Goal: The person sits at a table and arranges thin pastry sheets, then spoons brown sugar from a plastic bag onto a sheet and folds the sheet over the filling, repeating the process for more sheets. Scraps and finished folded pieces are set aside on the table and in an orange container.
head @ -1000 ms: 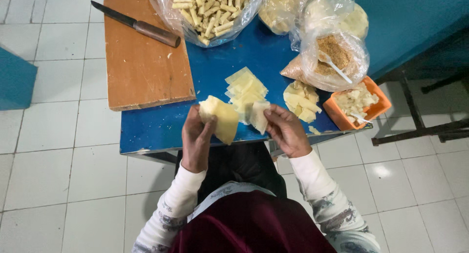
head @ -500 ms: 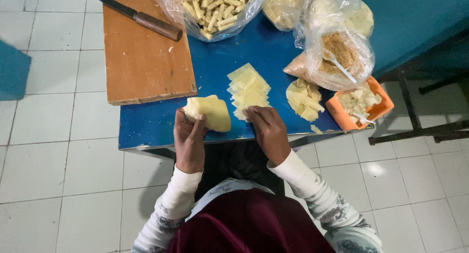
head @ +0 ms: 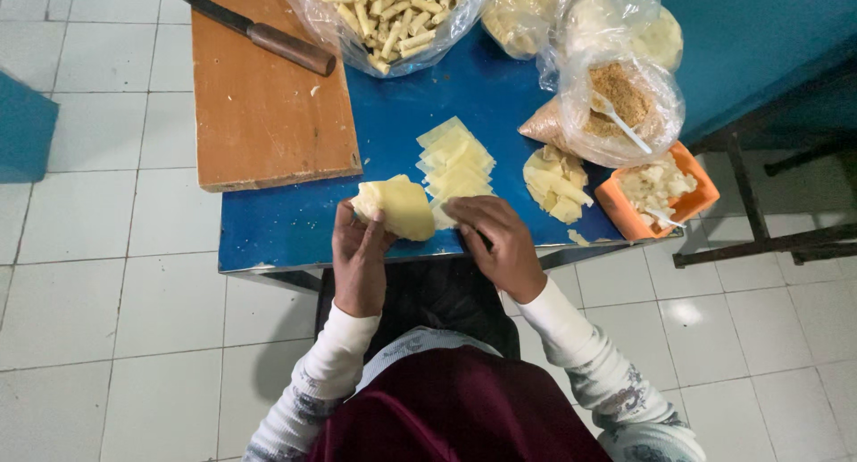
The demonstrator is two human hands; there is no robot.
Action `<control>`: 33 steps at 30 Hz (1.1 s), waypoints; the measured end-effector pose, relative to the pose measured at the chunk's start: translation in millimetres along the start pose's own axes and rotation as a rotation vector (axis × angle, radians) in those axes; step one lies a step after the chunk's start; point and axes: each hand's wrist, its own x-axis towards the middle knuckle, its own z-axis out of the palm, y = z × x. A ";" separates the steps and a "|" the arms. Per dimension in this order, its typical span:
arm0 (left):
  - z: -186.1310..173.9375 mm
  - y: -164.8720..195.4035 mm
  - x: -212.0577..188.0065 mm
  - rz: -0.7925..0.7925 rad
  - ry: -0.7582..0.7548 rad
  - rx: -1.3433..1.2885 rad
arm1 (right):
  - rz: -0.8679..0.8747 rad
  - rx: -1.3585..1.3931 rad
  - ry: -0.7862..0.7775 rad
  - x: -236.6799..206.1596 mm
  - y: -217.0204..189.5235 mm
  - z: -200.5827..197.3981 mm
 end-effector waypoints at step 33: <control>17.6 -24.9 4.0 0.142 -0.096 0.210 | 0.620 0.985 -0.075 11.1 3.4 16.6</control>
